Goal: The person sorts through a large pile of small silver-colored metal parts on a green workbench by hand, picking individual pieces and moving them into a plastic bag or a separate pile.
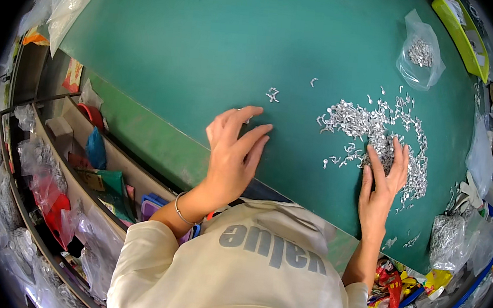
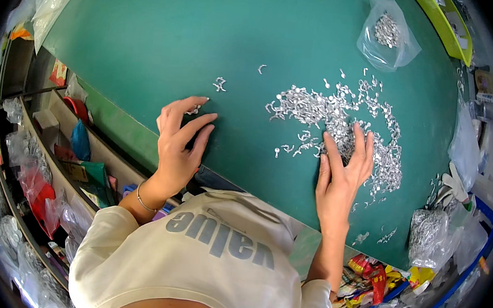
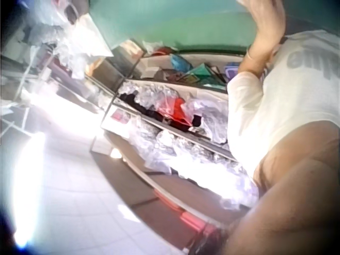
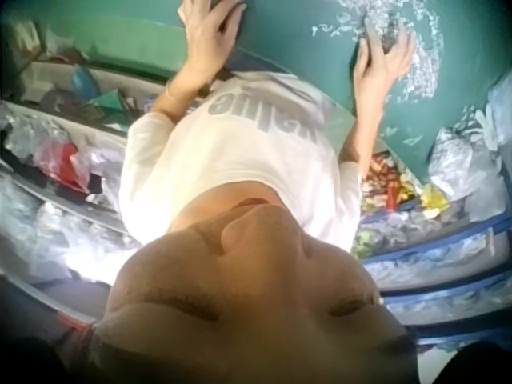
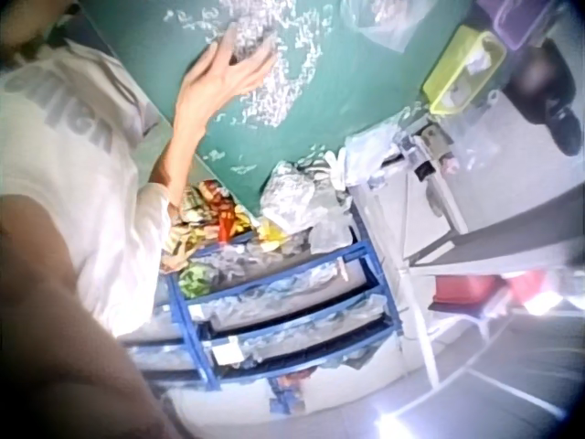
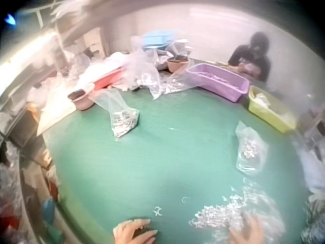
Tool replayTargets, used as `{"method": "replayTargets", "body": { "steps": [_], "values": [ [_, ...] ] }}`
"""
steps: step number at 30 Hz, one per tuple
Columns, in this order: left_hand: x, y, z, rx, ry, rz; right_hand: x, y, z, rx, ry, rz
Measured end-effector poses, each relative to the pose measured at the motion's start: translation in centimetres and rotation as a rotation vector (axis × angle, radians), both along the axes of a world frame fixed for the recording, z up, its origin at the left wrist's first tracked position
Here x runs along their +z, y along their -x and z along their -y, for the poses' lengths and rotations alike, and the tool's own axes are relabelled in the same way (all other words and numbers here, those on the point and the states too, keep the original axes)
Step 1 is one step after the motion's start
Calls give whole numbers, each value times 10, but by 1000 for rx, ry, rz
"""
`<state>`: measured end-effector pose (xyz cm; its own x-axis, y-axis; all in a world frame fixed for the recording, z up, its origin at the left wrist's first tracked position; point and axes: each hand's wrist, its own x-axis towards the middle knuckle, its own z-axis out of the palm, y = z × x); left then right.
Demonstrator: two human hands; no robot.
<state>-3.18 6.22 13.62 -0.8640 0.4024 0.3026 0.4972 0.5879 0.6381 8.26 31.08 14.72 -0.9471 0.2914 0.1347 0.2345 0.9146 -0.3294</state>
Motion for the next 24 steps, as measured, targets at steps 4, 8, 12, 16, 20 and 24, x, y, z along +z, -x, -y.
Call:
{"method": "replayTargets", "body": {
  "steps": [4,8,12,16,20,24],
  "values": [
    [-1,-9,-27,-272,-89,49,13,7,20,125,133,35],
    [-1,-21,-53,-367,-36,105,6,3,15,93,9,69],
    [-5,-27,-59,-360,-7,135,3,-16,1,3,108,-29],
    [-5,-20,-58,-292,28,82,8,-14,10,50,52,91],
    [-4,-11,-39,-160,105,21,0,-30,-10,-42,31,-10],
    [2,-6,-32,-62,156,11,-1,-26,-14,-89,90,-166]
  ]
}}
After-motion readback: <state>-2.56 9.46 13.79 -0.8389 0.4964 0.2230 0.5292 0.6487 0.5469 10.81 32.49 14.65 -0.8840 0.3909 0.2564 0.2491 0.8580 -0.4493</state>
